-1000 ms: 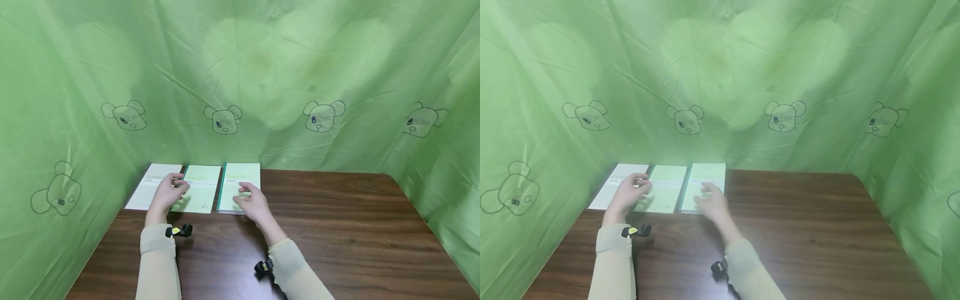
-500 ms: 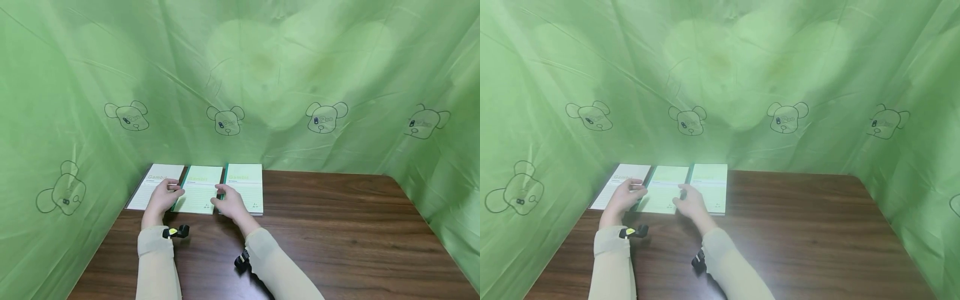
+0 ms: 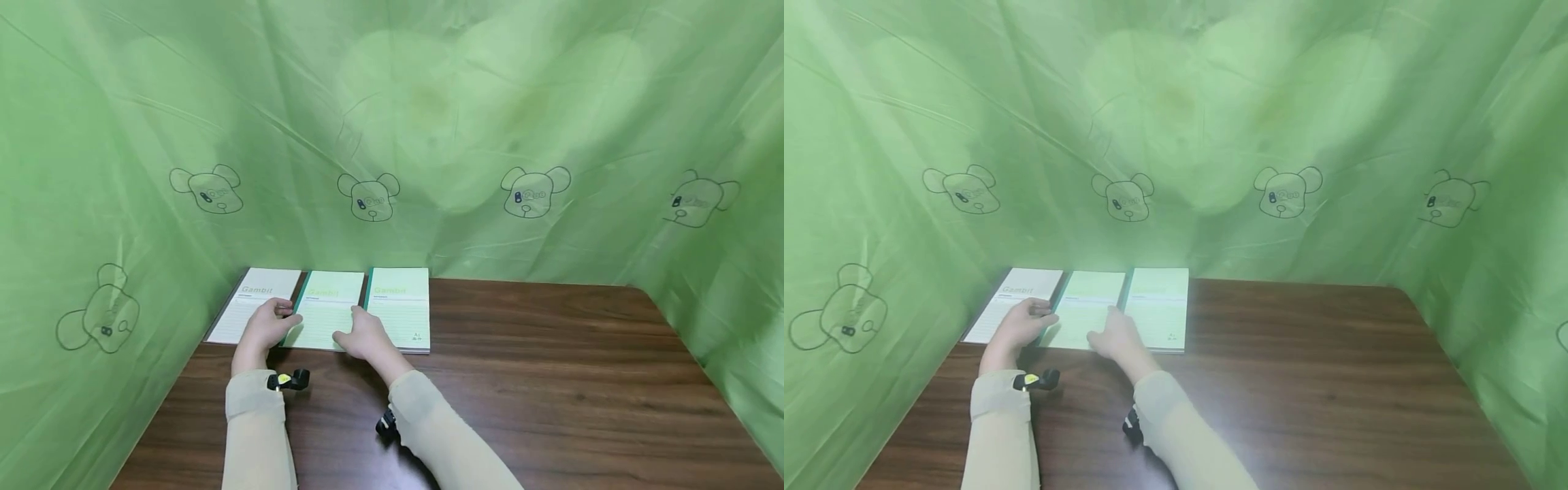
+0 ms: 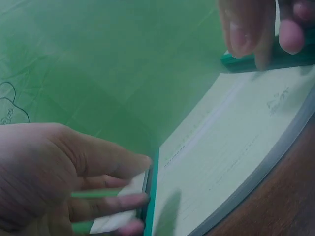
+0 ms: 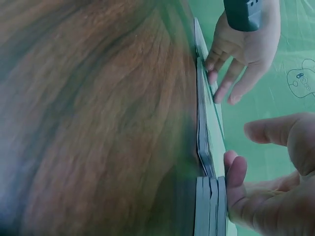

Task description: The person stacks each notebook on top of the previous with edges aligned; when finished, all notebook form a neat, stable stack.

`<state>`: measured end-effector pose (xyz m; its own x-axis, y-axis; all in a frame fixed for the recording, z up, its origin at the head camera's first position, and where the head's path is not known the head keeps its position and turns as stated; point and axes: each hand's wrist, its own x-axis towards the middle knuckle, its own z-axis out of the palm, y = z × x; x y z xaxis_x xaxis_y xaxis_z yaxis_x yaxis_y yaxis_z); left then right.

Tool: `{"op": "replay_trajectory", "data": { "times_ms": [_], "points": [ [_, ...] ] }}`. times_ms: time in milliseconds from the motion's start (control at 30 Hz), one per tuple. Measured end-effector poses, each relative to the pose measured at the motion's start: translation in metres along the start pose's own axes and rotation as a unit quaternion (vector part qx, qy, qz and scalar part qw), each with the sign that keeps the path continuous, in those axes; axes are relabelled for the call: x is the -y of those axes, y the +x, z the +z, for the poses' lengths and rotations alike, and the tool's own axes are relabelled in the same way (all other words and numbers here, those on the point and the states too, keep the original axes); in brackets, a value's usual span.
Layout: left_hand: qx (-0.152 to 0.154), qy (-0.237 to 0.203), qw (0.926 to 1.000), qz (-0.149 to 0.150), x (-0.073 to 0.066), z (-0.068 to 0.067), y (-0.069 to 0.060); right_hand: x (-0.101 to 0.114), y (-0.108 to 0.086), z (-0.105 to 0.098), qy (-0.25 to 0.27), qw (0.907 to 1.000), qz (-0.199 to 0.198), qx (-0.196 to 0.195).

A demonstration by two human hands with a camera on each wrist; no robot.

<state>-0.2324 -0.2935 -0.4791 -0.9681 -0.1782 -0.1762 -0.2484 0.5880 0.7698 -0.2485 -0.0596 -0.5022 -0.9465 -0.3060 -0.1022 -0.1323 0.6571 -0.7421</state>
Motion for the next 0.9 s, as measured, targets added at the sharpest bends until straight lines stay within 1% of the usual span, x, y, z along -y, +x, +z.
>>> {"op": "replay_trajectory", "data": {
  "times_ms": [67,133,233,333,467,533,633,733,800,867,900],
  "points": [
    [0.002,0.006,0.9999,-0.015,-0.001,0.001,0.0,-0.006,0.008,0.007,-0.013,0.9999,0.005,-0.001],
    [0.002,0.015,0.9996,-0.023,-0.003,0.001,0.0,-0.008,0.012,0.009,-0.016,0.9998,0.011,0.001],
    [-0.002,0.033,0.9992,-0.023,-0.005,0.001,0.001,-0.013,0.018,0.013,-0.019,0.9997,0.011,-0.004],
    [-0.004,0.042,0.9989,-0.02,-0.007,0.003,0.002,-0.014,0.017,0.012,-0.013,0.9999,0.008,-0.007],
    [-0.009,0.03,0.9993,-0.02,-0.007,0.005,0.002,-0.009,0.008,0.007,-0.01,0.9998,-0.004,-0.017],
    [-0.011,0.014,0.9996,-0.022,-0.006,0.006,0.002,-0.002,-0.001,0.0,0.004,0.9999,-0.005,-0.015],
    [-0.015,-0.025,0.9992,-0.027,-0.005,0.005,0.003,0.01,-0.015,-0.01,0.033,0.9994,0.0,-0.012],
    [-0.02,-0.064,0.9969,-0.039,-0.004,0.002,0.003,0.016,-0.024,-0.013,0.081,0.9966,0.011,-0.012],
    [-0.021,-0.096,0.9937,-0.054,-0.002,-0.001,0.002,0.017,-0.026,-0.012,0.107,0.994,0.014,-0.016],
    [-0.012,-0.137,0.9873,-0.08,0.0,-0.006,0.0,0.016,-0.027,-0.012,0.132,0.9908,0.016,-0.021],
    [-0.005,-0.16,0.983,-0.09,0.002,-0.008,-0.002,0.016,-0.028,-0.013,0.143,0.9893,0.016,-0.022]
  ]
}}
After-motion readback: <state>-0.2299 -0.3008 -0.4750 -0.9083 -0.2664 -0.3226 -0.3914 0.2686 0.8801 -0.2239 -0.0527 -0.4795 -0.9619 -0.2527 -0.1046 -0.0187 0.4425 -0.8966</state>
